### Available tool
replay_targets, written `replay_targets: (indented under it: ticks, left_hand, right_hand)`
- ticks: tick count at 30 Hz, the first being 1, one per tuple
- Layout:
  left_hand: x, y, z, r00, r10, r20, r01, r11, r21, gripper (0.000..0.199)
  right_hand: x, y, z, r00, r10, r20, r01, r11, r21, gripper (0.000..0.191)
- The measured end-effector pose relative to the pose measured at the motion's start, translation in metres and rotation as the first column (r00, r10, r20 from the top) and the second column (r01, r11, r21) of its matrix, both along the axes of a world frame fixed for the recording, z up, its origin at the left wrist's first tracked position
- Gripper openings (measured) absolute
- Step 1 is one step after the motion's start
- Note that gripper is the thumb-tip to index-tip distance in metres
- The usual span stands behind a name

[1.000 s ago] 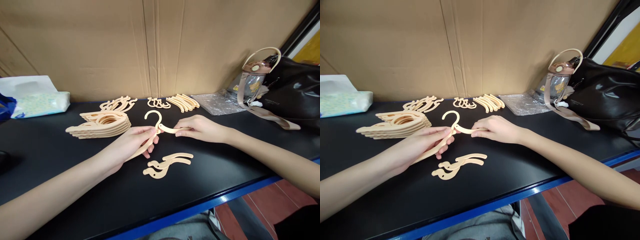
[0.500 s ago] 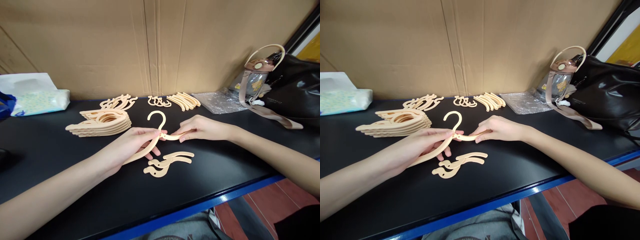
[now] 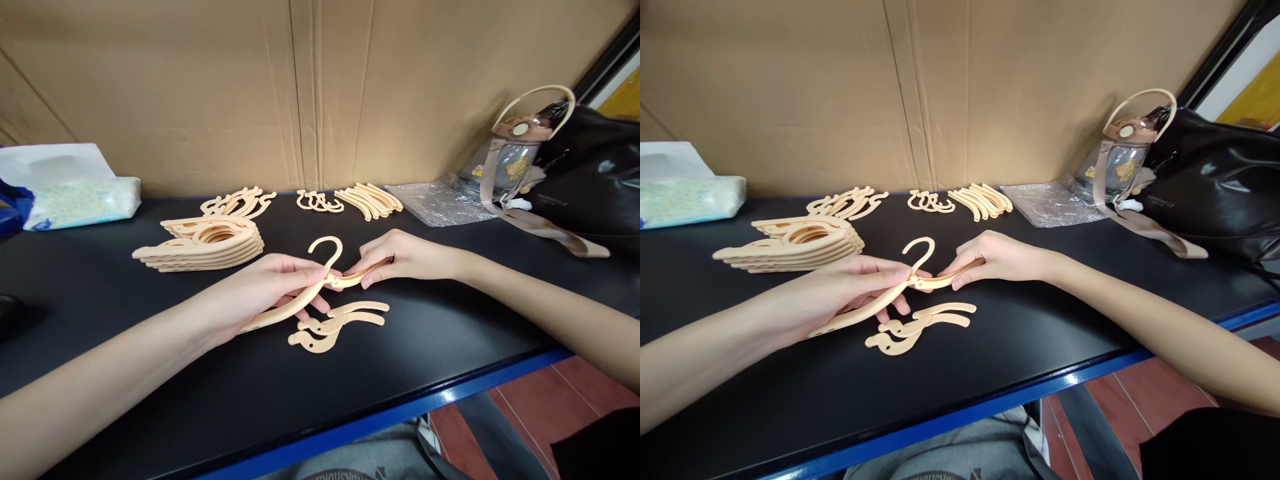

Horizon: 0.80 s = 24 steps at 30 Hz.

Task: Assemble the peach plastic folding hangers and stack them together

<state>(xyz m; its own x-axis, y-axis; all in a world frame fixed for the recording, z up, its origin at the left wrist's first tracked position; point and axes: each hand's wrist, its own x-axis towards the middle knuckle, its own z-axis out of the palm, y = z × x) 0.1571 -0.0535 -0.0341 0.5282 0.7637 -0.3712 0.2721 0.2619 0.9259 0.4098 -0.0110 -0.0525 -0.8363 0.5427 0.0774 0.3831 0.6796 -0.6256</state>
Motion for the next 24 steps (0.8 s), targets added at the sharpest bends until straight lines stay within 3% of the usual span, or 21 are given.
replay_targets:
  ticks: [6, 12, 24]
  left_hand:
    - [-0.0008, -0.0001, 0.0027, 0.998, -0.018, -0.068, 0.025, 0.995, 0.099, 0.026]
    - [0.0033, -0.0015, 0.0049, 0.994, 0.038, -0.102, -0.023, 0.989, 0.147, 0.024]
    - [0.0032, -0.0017, -0.0017, 0.996, 0.070, -0.051, -0.060, 0.982, 0.181, 0.023]
  right_hand:
    - [-0.0025, -0.0002, -0.0002, 0.998, -0.039, -0.045, 0.035, 0.996, -0.083, 0.031]
    - [-0.0042, -0.0016, 0.0007, 0.993, -0.073, -0.096, 0.055, 0.983, -0.178, 0.026]
    - [-0.0058, -0.0002, -0.0032, 0.986, -0.113, -0.121, 0.089, 0.979, -0.185, 0.022]
